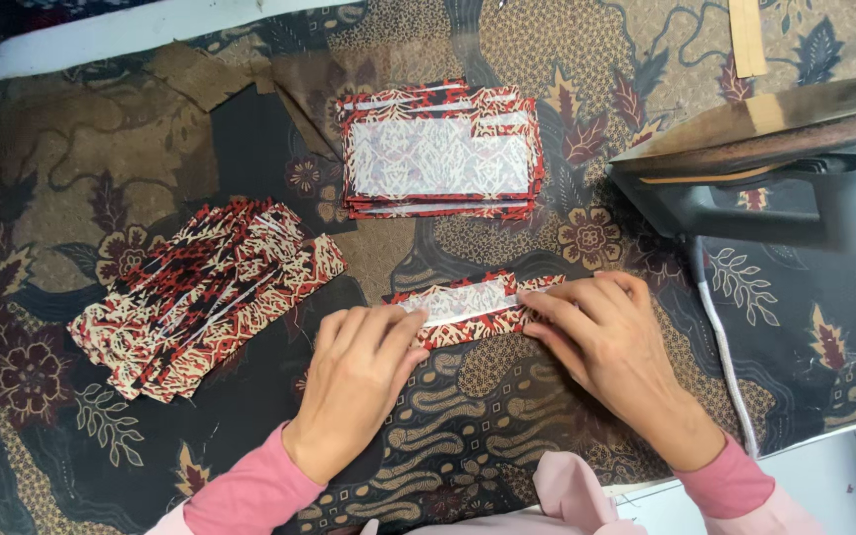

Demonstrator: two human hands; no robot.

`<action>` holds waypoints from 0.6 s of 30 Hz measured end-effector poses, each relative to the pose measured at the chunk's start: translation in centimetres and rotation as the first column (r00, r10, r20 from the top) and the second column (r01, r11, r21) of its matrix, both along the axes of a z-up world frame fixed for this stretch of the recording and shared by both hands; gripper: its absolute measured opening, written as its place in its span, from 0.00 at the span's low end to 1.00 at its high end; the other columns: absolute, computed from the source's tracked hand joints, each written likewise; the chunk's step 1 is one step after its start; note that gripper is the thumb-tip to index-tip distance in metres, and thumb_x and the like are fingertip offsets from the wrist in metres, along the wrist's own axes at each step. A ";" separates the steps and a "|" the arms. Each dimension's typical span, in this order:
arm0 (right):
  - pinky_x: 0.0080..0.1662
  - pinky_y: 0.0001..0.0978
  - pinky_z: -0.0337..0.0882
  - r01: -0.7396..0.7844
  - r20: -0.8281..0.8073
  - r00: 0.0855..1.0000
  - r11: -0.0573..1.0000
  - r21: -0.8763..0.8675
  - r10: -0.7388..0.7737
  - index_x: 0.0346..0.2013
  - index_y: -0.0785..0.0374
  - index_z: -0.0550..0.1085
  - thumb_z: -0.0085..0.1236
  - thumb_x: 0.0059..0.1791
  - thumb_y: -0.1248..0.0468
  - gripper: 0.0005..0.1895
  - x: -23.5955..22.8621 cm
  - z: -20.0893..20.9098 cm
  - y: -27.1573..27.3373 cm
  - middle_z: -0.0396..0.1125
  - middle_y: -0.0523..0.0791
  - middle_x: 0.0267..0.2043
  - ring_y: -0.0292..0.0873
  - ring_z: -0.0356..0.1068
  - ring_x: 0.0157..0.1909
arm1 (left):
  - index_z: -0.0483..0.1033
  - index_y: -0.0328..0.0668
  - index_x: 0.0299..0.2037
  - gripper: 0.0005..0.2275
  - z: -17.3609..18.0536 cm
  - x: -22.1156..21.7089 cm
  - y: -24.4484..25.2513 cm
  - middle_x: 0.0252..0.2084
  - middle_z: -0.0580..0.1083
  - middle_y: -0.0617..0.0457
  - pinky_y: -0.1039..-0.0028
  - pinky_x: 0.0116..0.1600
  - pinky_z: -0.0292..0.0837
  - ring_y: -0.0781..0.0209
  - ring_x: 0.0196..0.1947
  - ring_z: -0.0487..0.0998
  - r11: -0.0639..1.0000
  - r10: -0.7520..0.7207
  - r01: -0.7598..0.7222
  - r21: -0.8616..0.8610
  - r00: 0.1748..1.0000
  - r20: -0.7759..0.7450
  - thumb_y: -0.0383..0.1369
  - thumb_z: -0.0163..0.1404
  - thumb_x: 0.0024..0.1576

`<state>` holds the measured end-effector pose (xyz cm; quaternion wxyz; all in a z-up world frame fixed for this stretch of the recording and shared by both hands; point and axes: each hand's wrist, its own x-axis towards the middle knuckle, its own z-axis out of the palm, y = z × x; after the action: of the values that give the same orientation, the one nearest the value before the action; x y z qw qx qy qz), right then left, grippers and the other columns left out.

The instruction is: The person repeatedly irons small rectangular pieces of patterned fabric on a table. They use a ruler to align the fabric, press it with an iron, and stack the finished pieces. The process is repeated for multiple fabric pieces.

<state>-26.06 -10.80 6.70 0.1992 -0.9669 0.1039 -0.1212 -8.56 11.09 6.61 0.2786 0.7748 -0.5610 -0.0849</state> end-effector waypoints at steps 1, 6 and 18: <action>0.53 0.44 0.61 0.009 -0.005 1.000 1.000 -0.003 -0.009 0.47 0.55 0.79 0.64 0.46 0.58 0.15 0.1 0.0 0.0 0.70 0.42 0.42 0.47 0.67 0.45 | 0.77 0.38 0.49 0.15 0.1 0.2 -0.1 0.43 0.73 0.50 0.61 0.51 0.64 0.52 0.44 0.73 1.000 0.022 -0.021 0.015 0.998 -0.057 0.32 0.58 0.53; 0.53 0.45 0.59 0.032 -0.060 0.998 0.997 0.075 -0.028 0.43 0.56 0.78 0.64 0.45 0.58 0.13 0.5 0.4 -0.2 0.69 0.43 0.44 0.47 0.66 0.49 | 0.78 0.43 0.43 0.10 0.2 0.9 -0.6 0.41 0.73 0.51 0.61 0.51 0.60 0.52 0.44 0.72 0.997 0.064 -0.052 0.059 0.975 -0.213 0.33 0.59 0.52; 0.55 0.47 0.54 0.078 -0.114 0.991 0.996 0.030 -0.075 0.37 0.51 0.77 0.65 0.44 0.61 0.08 1.2 0.8 -0.2 0.70 0.36 0.40 0.44 0.65 0.51 | 0.77 0.44 0.34 0.03 0.3 0.7 -0.5 0.35 0.73 0.56 0.60 0.52 0.57 0.56 0.39 0.74 0.993 0.106 -0.099 0.060 0.986 -0.131 0.31 0.57 0.54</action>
<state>-24.83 -11.02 7.48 0.2047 -0.9639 0.1540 -0.0720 -7.89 10.63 6.88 0.2990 0.8023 -0.4980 -0.1374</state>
